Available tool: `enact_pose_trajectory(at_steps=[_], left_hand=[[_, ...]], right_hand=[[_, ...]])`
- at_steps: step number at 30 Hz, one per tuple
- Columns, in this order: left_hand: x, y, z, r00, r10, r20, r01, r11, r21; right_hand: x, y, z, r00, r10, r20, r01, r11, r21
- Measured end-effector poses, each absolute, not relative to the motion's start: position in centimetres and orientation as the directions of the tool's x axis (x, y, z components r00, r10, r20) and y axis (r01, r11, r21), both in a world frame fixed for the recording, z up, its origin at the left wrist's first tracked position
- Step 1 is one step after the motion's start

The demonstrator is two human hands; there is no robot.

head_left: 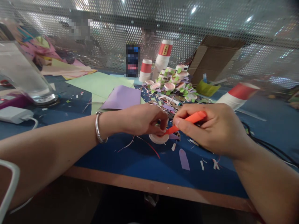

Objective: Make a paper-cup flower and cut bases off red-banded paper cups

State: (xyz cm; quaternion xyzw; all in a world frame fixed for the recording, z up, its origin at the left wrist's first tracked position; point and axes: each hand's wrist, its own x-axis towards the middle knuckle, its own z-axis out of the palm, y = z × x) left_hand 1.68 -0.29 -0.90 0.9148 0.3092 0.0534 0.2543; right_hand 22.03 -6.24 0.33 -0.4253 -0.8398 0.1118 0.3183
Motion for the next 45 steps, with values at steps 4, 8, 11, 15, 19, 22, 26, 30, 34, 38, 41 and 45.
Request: enact_pose_trajectory(at_steps=[4,8,11,15,19,22,26,30,34,38,41,45], left_hand=[[1.6,-0.5,-0.8,0.787,0.613,-0.066,0.561,-0.666,0.491],[1.7,-0.6,-0.7,0.785,0.615,-0.073,0.567,-0.667,0.483],[1.8,-0.6,-0.8,0.792,0.606,-0.072,0.557,-0.668,0.494],[1.7,-0.6,-0.8,0.802,0.591,-0.089,0.531,-0.636,0.560],[1.0,-0.4,0.0,0.789,0.609,-0.084,0.525,-0.596,0.607],[-0.1,0.1,0.7,0.760,0.646,-0.074,0.557,-0.587,0.588],[-1.7,0.9,1.1,0.703,0.690,-0.175,0.664,-0.548,0.509],[-2.0,0.9,1.0,0.673,0.722,-0.162,0.705,-0.559,0.437],[-1.5,-0.1,0.7,0.753,0.648,-0.116,0.622,-0.642,0.447],[-0.8,-0.8,-0.2,0.836,0.547,-0.048,0.501,-0.724,0.475],[-0.3,-0.9,-0.8,0.853,0.523,-0.005,0.461,-0.748,0.477],[0.1,-0.8,-1.2,0.850,0.526,0.031,0.454,-0.760,0.466]], right_hand=[[22.5,-6.1,0.3,-0.391,0.797,0.461,0.655,0.593,-0.469],[22.7,-5.9,0.1,-0.361,0.796,0.486,0.664,0.585,-0.465],[22.8,-5.8,0.0,-0.355,0.793,0.495,0.675,0.584,-0.451],[22.9,-5.8,0.0,-0.346,0.797,0.496,0.684,0.576,-0.448],[22.9,-5.8,0.0,-0.345,0.797,0.495,0.673,0.578,-0.462],[22.7,-5.8,0.0,-0.354,0.800,0.485,0.656,0.582,-0.481],[22.2,-5.8,-0.3,-0.371,0.803,0.466,0.624,0.587,-0.515],[21.8,-5.8,-0.5,-0.394,0.807,0.440,0.619,0.587,-0.521],[21.8,-5.7,-0.6,-0.408,0.791,0.455,0.581,0.610,-0.540],[21.8,-5.7,-0.7,-0.416,0.805,0.422,0.582,0.593,-0.557],[21.7,-5.6,-0.8,-0.414,0.816,0.402,0.595,0.577,-0.559],[21.5,-5.5,-0.9,-0.432,0.807,0.403,0.594,0.590,-0.547]])
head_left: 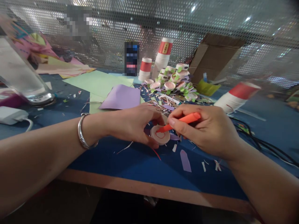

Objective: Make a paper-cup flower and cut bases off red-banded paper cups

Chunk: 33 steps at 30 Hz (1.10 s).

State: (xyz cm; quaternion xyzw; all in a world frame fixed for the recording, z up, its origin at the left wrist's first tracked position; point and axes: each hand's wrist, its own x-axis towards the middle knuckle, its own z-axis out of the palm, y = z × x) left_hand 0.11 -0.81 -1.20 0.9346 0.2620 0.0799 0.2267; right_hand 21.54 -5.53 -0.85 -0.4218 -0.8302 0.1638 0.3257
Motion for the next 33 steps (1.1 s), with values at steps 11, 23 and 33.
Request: enact_pose_trajectory(at_steps=[11,23,33], left_hand=[[0.43,-0.58,-1.44,0.838,0.544,0.048,0.463,-0.754,0.466],[0.51,-0.77,-1.25,0.836,0.546,0.044,0.468,-0.753,0.463],[0.48,-0.72,-1.14,0.839,0.543,0.020,0.477,-0.755,0.450]], right_hand=[[21.56,-5.62,-0.65,-0.429,0.826,0.365,0.621,0.564,-0.544],[21.75,-5.82,-0.17,-0.437,0.815,0.381,0.602,0.579,-0.549],[21.56,-5.58,-0.49,-0.408,0.810,0.420,0.619,0.584,-0.525]])
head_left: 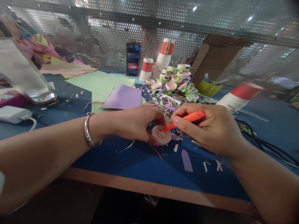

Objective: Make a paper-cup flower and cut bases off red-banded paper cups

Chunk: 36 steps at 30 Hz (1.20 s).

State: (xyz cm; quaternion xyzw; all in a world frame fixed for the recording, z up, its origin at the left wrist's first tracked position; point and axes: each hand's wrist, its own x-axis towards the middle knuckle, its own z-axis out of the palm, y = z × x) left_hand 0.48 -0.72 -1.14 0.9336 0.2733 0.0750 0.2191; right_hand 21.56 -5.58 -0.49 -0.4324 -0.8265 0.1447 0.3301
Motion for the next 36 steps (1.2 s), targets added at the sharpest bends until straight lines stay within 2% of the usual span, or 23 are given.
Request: enact_pose_trajectory(at_steps=[18,36], left_hand=[[0.33,-0.71,-1.10,0.845,0.535,0.004,0.473,-0.751,0.462],[0.30,-0.80,-0.95,0.849,0.528,0.010,0.464,-0.755,0.464]], right_hand=[[21.66,-5.41,-0.65,-0.418,0.829,0.372,0.634,0.559,-0.534],[21.59,-5.78,0.06,-0.434,0.810,0.395,0.639,0.585,-0.499]])
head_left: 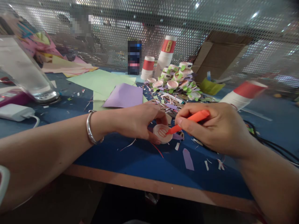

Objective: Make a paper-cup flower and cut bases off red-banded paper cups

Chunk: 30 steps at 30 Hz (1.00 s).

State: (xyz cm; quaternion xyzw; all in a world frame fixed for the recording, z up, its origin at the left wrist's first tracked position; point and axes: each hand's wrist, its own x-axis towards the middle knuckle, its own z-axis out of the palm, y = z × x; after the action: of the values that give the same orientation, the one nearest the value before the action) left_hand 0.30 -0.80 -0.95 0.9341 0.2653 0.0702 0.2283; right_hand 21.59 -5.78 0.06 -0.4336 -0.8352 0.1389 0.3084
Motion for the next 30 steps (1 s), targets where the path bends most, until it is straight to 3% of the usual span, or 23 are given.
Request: enact_pose_trajectory(at_steps=[9,30], left_hand=[[0.22,-0.81,-0.94,0.853,0.522,0.013,0.458,-0.760,0.462],[0.22,-0.52,-1.31,0.876,0.480,0.041,0.400,-0.774,0.492]], right_hand=[[21.65,-5.87,-0.01,-0.408,0.813,0.415,0.660,0.576,-0.481],[21.31,-5.84,-0.69,-0.424,0.820,0.384,0.596,0.572,-0.564]])
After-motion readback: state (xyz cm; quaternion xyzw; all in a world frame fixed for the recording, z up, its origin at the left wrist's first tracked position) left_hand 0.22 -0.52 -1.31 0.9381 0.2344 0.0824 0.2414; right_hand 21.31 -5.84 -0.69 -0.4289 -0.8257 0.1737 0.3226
